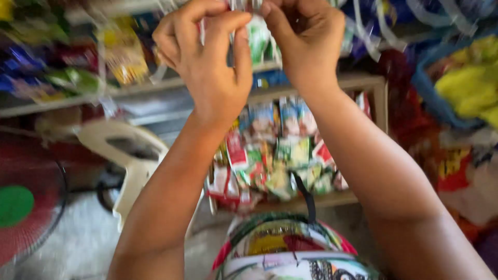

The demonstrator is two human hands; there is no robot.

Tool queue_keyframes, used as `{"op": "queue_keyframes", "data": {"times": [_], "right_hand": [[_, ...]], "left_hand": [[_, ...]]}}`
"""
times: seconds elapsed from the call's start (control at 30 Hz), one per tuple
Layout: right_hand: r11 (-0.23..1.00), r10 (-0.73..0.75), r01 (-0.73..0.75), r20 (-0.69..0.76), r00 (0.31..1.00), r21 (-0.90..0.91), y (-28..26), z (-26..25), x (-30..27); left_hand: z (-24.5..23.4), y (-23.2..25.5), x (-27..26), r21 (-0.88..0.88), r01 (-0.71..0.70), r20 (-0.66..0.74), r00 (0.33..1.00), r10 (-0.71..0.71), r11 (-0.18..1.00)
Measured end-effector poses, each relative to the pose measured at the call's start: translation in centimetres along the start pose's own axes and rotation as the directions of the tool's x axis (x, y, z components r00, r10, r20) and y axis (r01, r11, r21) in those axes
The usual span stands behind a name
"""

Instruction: The person repeatedly picks small packets of sauces and seasonings from a cardboard box on the floor and hangs them on white wire hooks on a shelf. They handle red, green, and blue packets, organizing them into rows on the display rack.

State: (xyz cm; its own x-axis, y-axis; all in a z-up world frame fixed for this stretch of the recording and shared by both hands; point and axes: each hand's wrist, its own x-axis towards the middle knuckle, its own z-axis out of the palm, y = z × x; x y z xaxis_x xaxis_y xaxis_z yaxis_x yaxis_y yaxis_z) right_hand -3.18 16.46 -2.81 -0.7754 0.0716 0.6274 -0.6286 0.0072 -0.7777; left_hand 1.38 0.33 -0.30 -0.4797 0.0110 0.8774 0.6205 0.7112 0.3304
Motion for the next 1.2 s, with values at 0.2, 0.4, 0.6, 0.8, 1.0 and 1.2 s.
{"op": "queue_keyframes", "data": {"times": [0.2, 0.4, 0.6, 0.8, 1.0, 1.2], "right_hand": [[0.983, 0.060, -0.058, 0.011, 0.998, -0.175, 0.4, -1.2, -9.3], [0.855, 0.509, -0.500, 0.038, 0.860, -0.140, 7.0, -3.2, -16.8], [0.714, 0.700, -0.692, 0.072, 0.711, -0.112, 16.2, -4.8, -27.6], [0.599, 0.794, -0.762, 0.061, 0.605, -0.245, 19.4, -5.9, -33.5], [0.522, 0.837, -0.768, 0.049, 0.545, -0.372, 21.3, -7.8, -35.9], [0.417, 0.909, -0.883, 0.091, 0.407, -0.215, 22.8, -8.5, -38.0]], "left_hand": [[-0.1, 1.4, -7.1, -0.089, 0.002, 0.249, 0.968, 0.020, 0.996], [4.9, -2.0, -17.7, -0.226, 0.381, 0.289, 0.905, -0.312, 0.896], [7.6, -10.7, -33.8, 0.377, 0.744, 0.494, 0.342, -0.799, 0.552], [8.4, -11.3, -41.5, 0.653, 0.530, 0.479, 0.265, -0.837, 0.541], [8.8, -9.9, -41.7, 0.721, 0.627, 0.351, 0.037, -0.936, 0.295], [10.6, -10.5, -47.3, 0.275, 0.951, 0.359, 0.037, -0.933, 0.143]]}}
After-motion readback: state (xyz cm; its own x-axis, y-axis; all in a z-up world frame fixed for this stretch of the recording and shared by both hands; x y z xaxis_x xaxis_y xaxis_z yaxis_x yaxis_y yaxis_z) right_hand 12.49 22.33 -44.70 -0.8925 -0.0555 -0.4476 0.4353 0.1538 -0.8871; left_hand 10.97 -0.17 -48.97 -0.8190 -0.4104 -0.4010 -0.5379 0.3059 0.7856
